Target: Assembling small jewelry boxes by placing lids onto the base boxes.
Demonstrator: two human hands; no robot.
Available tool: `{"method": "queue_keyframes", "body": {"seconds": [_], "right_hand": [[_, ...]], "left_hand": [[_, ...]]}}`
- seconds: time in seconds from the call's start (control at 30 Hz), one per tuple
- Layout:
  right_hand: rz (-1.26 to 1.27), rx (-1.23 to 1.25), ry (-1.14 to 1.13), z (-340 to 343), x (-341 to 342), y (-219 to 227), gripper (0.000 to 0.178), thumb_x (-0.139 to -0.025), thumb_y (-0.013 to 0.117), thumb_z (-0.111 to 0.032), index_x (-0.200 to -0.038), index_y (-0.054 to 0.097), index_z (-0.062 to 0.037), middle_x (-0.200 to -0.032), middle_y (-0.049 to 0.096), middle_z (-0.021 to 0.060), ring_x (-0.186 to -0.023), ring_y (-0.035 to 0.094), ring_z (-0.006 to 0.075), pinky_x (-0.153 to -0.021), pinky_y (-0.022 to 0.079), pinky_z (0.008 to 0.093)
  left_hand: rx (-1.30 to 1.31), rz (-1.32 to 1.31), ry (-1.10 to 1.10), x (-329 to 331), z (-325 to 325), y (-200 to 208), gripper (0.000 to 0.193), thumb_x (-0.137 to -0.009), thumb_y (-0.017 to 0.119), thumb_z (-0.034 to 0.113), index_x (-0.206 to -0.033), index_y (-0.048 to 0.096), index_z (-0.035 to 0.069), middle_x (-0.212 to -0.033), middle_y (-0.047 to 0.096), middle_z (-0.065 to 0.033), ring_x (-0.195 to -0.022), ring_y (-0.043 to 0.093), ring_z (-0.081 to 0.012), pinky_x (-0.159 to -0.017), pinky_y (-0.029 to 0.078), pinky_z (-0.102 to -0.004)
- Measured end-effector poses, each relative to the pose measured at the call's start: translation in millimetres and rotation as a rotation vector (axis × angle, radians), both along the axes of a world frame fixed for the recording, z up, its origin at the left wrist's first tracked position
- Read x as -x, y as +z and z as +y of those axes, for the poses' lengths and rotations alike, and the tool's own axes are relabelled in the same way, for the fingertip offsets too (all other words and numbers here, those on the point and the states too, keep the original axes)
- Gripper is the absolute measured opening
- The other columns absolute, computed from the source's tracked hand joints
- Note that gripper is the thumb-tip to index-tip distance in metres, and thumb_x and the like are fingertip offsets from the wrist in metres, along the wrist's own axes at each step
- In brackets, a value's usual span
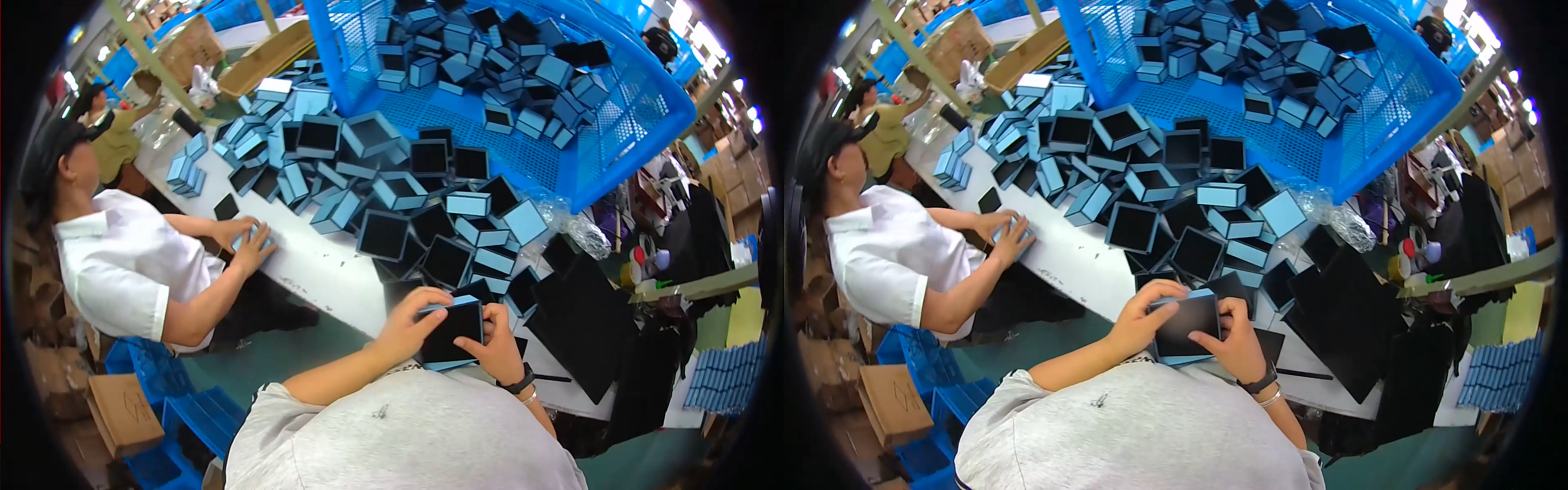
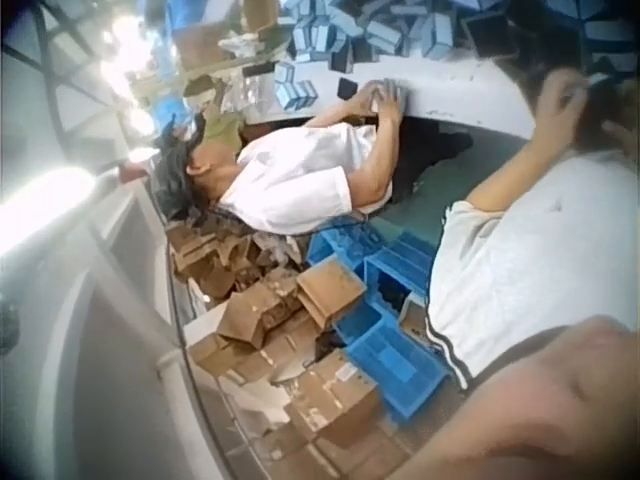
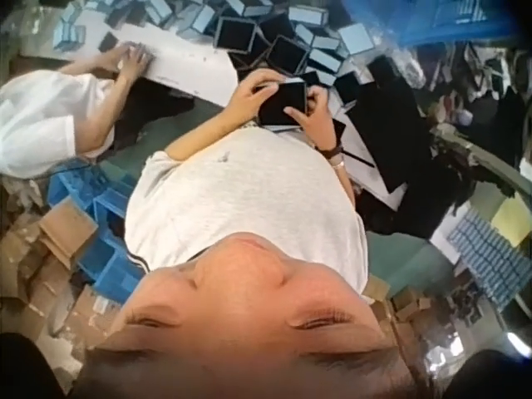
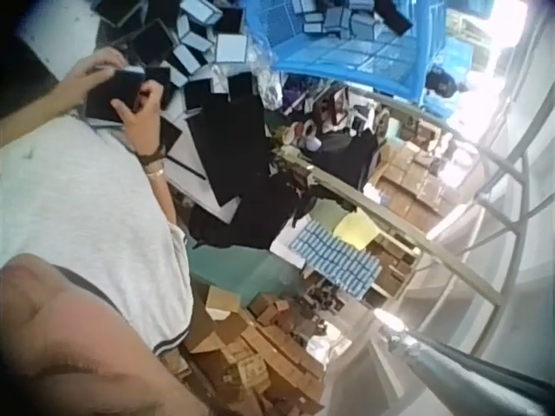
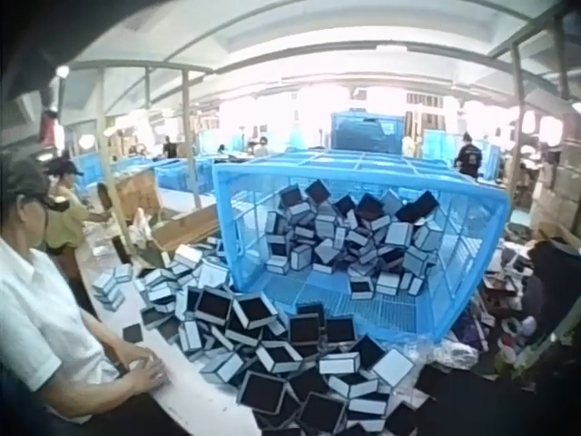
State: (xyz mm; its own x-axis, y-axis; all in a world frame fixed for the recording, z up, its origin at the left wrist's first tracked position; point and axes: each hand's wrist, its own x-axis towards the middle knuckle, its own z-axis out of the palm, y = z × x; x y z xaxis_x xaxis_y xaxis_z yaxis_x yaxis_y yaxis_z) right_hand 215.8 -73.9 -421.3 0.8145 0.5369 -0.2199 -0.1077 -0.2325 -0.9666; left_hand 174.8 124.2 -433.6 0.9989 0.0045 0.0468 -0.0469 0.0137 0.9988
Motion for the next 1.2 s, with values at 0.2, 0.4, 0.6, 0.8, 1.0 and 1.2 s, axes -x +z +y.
{"method": "queue_keyframes", "body": {"seconds": [0.2,0.4,0.6,0.8,1.0,1.2], "right_hand": [[0.097,0.028,-0.017,-2,5,0,0.043,-0.084,0.065,-0.011,-0.113,0.034,-0.0022,-0.098,0.059,0.0131,-0.088,0.06,0.0149,-0.073,0.049,0.0254],[-0.091,0.307,-0.158,3,3,2,0.051,-0.083,0.063,-0.008,-0.127,0.037,-0.0037,-0.096,0.062,0.017,-0.084,0.063,0.02,-0.071,0.049,0.0285],[-0.052,0.393,0.294,6,2,-30,0.07,-0.077,0.067,-0.01,-0.132,0.024,-0.0008,-0.111,0.055,0.0235,-0.1,0.059,0.0342,-0.086,0.047,0.0363],[0.037,0.055,0.228,-5,-52,-39,0.077,-0.079,0.071,-0.014,-0.139,0.024,-0.0054,-0.116,0.052,0.0139,-0.108,0.051,0.0216,-0.086,0.047,0.0345],[-0.153,-0.008,-0.395,-77,-224,-2,0.065,-0.077,0.073,-0.012,-0.13,0.037,-0.0024,-0.114,0.051,0.0121,-0.089,0.058,0.0162,-0.078,0.049,0.0297],[-0.269,0.07,-0.493,-57,-441,27,0.065,-0.08,0.071,-0.024,-0.131,0.037,-0.0052,-0.118,0.051,0.013,-0.092,0.058,0.0185,-0.078,0.048,0.0336]], "left_hand": [[0.143,0.052,-0.066,6,-3,-8,0.024,-0.078,0.055,-0.006,-0.1,0.058,0.003,-0.111,0.053,-0.0097,-0.108,0.051,-0.0227,-0.095,0.038,-0.032],[-0.08,0.371,0.025,36,-17,-49,0.064,-0.078,0.069,0.017,-0.128,0.033,0.004,-0.113,0.054,-0.019,-0.091,0.06,-0.0323,-0.078,0.049,-0.0371],[-0.402,0.429,-0.038,52,5,-60,0.051,-0.077,0.068,0.019,-0.118,0.041,0.004,-0.091,0.062,-0.0222,-0.082,0.063,-0.0343,-0.069,0.048,-0.0394],[-0.373,0.309,0.251,27,36,-54,0.049,-0.081,0.066,0.015,-0.121,0.043,-0.001,-0.107,0.057,-0.0179,-0.094,0.058,-0.0256,-0.082,0.047,-0.0349],[-0.182,0.265,1.209,31,175,-152,0.042,-0.091,0.056,0.022,-0.123,0.043,-0.003,-0.112,0.052,-0.0108,-0.103,0.048,-0.0184,-0.088,0.04,-0.0313],[0.089,0.647,1.284,47,192,-240,0.049,-0.091,0.054,0.035,-0.122,0.049,-0.002,-0.111,0.057,-0.0116,-0.09,0.056,-0.0207,-0.075,0.045,-0.031]]}}
